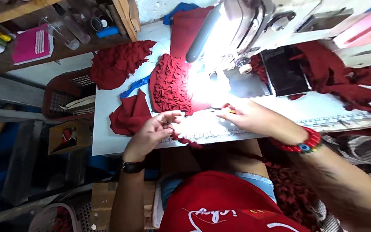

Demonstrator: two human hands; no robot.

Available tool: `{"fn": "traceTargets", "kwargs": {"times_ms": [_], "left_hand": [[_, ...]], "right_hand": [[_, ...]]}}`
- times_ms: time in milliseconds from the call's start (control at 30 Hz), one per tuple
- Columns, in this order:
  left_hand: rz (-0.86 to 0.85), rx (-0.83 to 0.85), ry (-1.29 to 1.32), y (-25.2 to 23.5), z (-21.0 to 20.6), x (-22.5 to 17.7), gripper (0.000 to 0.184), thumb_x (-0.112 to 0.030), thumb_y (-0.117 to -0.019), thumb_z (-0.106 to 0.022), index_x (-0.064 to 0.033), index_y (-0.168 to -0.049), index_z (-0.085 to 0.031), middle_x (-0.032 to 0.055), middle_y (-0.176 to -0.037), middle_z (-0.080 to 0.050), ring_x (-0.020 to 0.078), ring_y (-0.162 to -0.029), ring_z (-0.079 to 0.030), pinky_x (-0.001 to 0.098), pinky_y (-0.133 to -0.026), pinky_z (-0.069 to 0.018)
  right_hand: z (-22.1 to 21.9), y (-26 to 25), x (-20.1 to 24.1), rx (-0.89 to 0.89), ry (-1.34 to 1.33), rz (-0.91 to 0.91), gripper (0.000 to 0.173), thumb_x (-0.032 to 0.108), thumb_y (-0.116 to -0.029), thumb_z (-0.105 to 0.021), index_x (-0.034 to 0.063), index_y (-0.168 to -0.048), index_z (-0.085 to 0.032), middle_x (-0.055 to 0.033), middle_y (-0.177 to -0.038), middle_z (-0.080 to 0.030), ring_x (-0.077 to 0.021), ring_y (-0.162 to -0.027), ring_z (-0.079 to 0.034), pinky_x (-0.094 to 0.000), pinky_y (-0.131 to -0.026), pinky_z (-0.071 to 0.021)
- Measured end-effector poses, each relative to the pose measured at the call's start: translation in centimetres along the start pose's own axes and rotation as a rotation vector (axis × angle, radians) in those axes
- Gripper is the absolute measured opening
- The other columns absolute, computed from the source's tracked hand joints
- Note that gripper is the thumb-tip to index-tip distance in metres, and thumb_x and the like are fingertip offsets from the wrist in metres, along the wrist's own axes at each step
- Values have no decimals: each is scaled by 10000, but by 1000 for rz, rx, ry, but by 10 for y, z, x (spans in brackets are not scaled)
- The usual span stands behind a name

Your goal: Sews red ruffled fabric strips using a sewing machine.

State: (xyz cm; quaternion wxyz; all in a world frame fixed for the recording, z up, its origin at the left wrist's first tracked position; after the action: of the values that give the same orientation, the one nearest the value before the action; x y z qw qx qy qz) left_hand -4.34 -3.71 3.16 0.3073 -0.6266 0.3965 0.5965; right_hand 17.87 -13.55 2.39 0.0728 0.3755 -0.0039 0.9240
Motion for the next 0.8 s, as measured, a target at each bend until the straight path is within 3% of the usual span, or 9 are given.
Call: {"fn": "traceTargets", "kwargs": {"times_ms": [67, 133, 200, 233, 300, 400, 533, 633, 800], "left_hand": [[-34, -42, 5, 2, 15, -22, 396, -63, -991, -472, -63, -1372, -580, 27, -1167, -668, 92, -819, -676, 282, -752, -608], [-84, -185, -247, -11, 32, -44, 373, -70, -1030, -382, -102, -1317, -618, -4, -1081, -675, 29, -664, -578, 200, -585, -515], [-201, -310, -620, -50, 41, -65, 345, -44, -1029, -403, -66, -1202, -700, 22, -1106, -690, 29, -803, -587, 212, -696, -490], [-295, -315, -780, -73, 38, -70, 321, -36, -1021, -447, -46, -1165, -734, 79, -1171, -702, 97, -1036, -633, 275, -902, -511], [-439, -260, -993, -114, 27, -57, 268, -105, -1002, -551, -42, -1173, -748, 166, -1190, -678, 252, -1188, -615, 396, -1044, -487], [-332, -172, -1202, -126, 6, -15, 303, -211, -1028, -570, -96, -1263, -724, 160, -1166, -659, 303, -1112, -642, 480, -963, -537], [-312, -184, -1302, -79, -29, -6, 321, -200, -1038, -573, -80, -1316, -682, 162, -1254, -627, 324, -1120, -641, 494, -913, -563], [-390, -176, -1366, -72, -41, -12, 360, -223, -1038, -564, -88, -1356, -665, 155, -1313, -625, 342, -1155, -615, 493, -914, -542], [-267, -108, -1453, -111, -35, 2, 577, -522, -1005, -515, -162, -1449, -597, 118, -1401, -582, 351, -1202, -578, 523, -889, -524]], "right_hand": [[19, 14, -21, -116, 294, -46, 232, 274, -971, -674, 58, -1056, -669, -154, -912, -661, -353, -823, -673, -593, -677, -535], [29, 23, -23, -220, 487, -52, 287, 289, -933, -701, 46, -1086, -697, -230, -1137, -634, -489, -1072, -609, -701, -809, -476], [35, 22, -2, -319, 538, -9, 311, 289, -947, -696, 27, -1114, -714, -265, -1269, -604, -545, -1200, -518, -735, -871, -395], [32, 18, 10, -350, 544, 19, 309, 281, -970, -649, 15, -1115, -709, -266, -1238, -624, -541, -1188, -536, -731, -858, -405], [16, 6, 27, -394, 511, 116, 324, 286, -1006, -545, 25, -1071, -726, -225, -1105, -672, -485, -1112, -588, -673, -812, -441], [-19, -6, 29, -383, 430, 232, 395, 363, -1077, -456, 147, -1270, -724, -99, -1240, -708, -350, -1131, -645, -605, -907, -466], [-21, 11, 30, -430, 464, 244, 329, 318, -1047, -505, 102, -1059, -753, -95, -982, -715, -329, -952, -661, -568, -839, -471], [-28, 16, 25, -377, 466, 255, 379, 285, -1045, -484, 174, -1337, -698, -90, -1132, -745, -347, -1016, -666, -603, -882, -450], [-22, 22, 9, -332, 488, 196, 408, 295, -1062, -430, 184, -1355, -690, -34, -1380, -667, -337, -1205, -609, -612, -979, -408]]}}
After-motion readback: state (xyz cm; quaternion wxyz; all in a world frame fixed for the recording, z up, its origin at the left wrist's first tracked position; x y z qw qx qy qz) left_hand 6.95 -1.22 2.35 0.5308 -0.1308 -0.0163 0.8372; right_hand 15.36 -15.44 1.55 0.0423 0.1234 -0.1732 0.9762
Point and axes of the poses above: each hand's wrist, its own y-axis away from the middle knuckle, its own z-axis out of the back of the hand, x = y × z, the point moved 9 cm from there along -y, towards the middle knuckle
